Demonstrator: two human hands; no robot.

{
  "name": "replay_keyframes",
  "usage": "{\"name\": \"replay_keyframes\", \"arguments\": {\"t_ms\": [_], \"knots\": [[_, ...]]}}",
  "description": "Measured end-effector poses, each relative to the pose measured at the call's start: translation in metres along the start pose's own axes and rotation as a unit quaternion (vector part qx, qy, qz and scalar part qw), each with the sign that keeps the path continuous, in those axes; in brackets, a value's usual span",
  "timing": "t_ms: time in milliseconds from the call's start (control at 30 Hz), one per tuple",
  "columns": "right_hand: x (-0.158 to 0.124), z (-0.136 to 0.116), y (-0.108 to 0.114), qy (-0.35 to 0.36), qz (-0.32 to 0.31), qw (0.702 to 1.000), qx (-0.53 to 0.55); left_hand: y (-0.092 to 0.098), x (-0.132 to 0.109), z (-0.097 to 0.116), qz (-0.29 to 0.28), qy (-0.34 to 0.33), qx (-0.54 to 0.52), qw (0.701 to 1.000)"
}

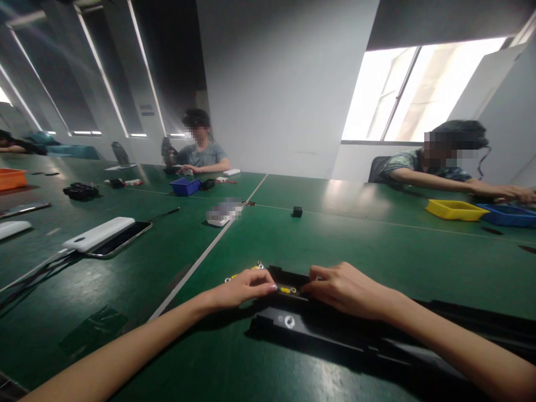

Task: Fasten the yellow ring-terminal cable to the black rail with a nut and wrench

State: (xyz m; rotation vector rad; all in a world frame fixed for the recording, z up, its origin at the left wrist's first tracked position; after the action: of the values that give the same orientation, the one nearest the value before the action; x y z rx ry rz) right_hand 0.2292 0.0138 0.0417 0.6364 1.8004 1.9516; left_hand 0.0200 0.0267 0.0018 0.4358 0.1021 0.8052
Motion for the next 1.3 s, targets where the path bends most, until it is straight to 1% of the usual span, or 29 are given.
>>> {"name": "replay_keyframes", "arguments": {"t_ms": [200, 367, 667, 833, 1300], "knots": [[0.0003, 0.0005, -0.001, -0.001, -0.003, 1.0, -0.008, 0.0002, 0.0009, -0.0031, 0.003, -0.007, 0.008, 1.0], [0.0001, -0.0011, 0.0007, -0.002, 0.002, 1.0, -0.001, 0.0007, 0.0014, -0.0014, -0.006, -0.002, 0.012, 1.0], [0.0003, -0.001, 0.0012, 0.002, 0.011, 1.0, 0.002, 0.0, 0.0, -0.0016, -0.006, -0.006, 0.032, 0.999], [0.0007, -0.0012, 0.0011, 0.003, 0.002, 1.0, 0.0, -0.0001, 0.001, -0.0031, -0.001, -0.007, 0.038, 0.999], [0.0001, -0.0014, 0.0012, 0.008, 0.011, 1.0, -0.002, -0.0008, -0.0006, 0.0036, -0.008, 0.01, 0.046, 0.999]]}}
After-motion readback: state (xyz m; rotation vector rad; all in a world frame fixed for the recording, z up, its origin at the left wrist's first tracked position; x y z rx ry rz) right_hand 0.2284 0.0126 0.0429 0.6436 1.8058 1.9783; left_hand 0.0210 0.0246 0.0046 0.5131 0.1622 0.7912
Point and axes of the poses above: each hand's wrist, its own x-axis towards the middle knuckle, its own y-axis out of the back of the hand, z = x × y, the point moved 4 cm from there along x, towards the middle knuckle, and after that the axes turned 4 degrees about -y, right-handed, at the moved point
